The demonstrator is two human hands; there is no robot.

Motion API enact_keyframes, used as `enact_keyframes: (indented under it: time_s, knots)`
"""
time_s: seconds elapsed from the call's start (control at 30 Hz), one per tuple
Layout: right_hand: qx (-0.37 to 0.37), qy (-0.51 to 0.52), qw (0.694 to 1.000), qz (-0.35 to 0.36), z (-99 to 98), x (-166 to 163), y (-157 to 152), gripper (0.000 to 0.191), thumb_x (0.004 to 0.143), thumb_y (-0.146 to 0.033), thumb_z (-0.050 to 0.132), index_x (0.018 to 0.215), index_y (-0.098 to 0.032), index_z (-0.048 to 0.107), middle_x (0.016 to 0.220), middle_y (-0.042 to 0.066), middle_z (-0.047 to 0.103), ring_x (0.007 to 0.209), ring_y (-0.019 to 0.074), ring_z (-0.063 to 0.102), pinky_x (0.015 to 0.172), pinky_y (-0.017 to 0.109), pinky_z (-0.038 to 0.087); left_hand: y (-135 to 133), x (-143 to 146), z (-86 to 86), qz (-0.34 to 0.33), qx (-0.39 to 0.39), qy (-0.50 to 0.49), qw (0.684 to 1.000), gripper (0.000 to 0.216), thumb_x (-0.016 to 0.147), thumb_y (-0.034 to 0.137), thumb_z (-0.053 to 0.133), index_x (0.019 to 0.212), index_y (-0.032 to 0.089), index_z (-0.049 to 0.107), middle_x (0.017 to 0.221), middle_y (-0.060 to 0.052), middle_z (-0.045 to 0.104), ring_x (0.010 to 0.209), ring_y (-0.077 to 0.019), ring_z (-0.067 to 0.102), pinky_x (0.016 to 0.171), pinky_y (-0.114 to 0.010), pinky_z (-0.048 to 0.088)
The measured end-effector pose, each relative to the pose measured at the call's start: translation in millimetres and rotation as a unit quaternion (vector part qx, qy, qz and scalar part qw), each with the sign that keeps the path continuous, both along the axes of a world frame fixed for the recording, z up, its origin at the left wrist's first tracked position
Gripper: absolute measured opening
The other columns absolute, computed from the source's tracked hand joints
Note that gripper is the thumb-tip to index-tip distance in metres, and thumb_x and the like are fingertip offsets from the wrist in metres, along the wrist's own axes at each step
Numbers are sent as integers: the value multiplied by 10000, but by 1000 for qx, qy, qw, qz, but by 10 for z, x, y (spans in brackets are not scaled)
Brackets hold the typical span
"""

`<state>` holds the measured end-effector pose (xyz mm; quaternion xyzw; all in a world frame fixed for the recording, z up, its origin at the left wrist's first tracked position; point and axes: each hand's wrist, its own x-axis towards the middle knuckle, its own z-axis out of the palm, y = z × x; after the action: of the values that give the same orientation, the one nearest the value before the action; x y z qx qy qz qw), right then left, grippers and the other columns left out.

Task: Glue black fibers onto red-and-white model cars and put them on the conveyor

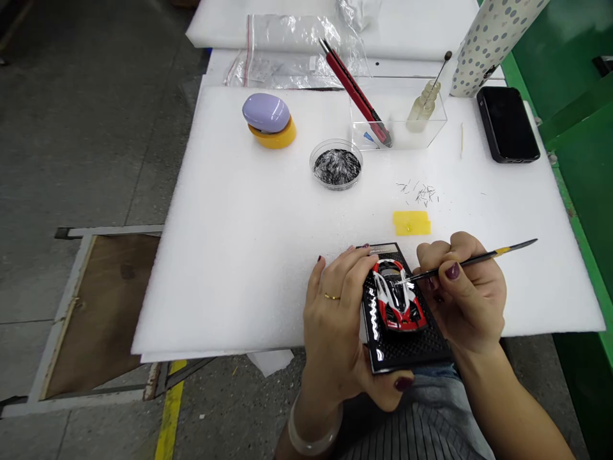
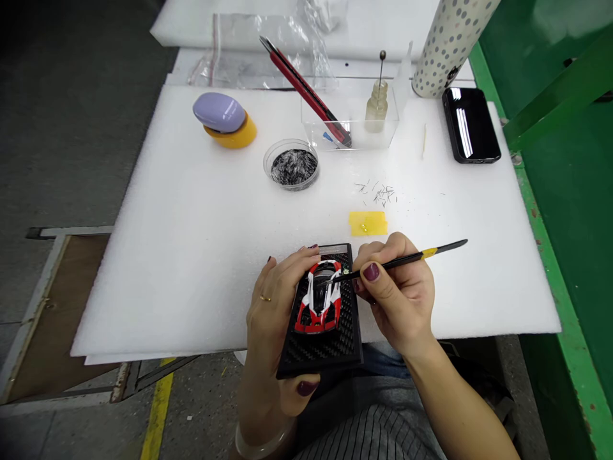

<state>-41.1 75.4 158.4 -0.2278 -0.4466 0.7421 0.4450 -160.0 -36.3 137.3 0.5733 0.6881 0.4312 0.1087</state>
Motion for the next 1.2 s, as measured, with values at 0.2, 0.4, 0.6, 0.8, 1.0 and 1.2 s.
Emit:
enact_keyframes:
  time_s: [0.2,0.4,0.6,0.8,1.0,1.2]
  knots:
    - [19,-27,999,-15,14,-16,9,202,871,-292,783,808,-244,597,608,-38,503,545,111,466,403,210,319,14,12,13,22,-21,30,999,742,951,735,231,1372,185,498,1411,-134,635,1375,-256,554,1266,-411,220]
    - [8,-12,1000,-15,12,-25,6,173,878,-281,764,819,-238,607,615,-36,497,549,109,447,414,205,320,2,-4,6,18,-21,17,999,823,921,806,217,1389,191,499,1416,-151,631,1354,-293,571,1250,-486,263]
    - [38,-21,989,-139,72,181,33,119,881,-293,765,852,-253,657,616,-40,535,556,118,435,476,222,377,35,112,61,27,-1,39,999,937,772,898,471,1355,165,509,1370,-173,641,1421,-376,501,1245,-570,256]
    - [178,-298,923,-164,240,830,-57,184,1019,-358,585,902,-238,660,875,44,754,771,174,670,734,326,513,218,547,23,73,27,90,993,910,660,829,729,1249,171,509,1310,-182,667,1403,-424,499,1254,-605,168]
    - [203,-438,875,-40,279,1094,-41,274,918,-379,706,831,-231,493,1018,76,760,912,220,708,757,325,557,348,850,-6,138,37,101,985,742,721,688,776,1207,190,519,1239,-191,681,1307,-445,520,1127,-660,312]
    - [218,-437,873,-21,223,982,-43,312,891,-375,712,826,-235,441,974,67,747,834,191,677,732,307,532,377,935,-9,152,32,140,978,789,664,648,857,1180,150,529,1217,-222,673,1248,-457,542,1084,-673,346]
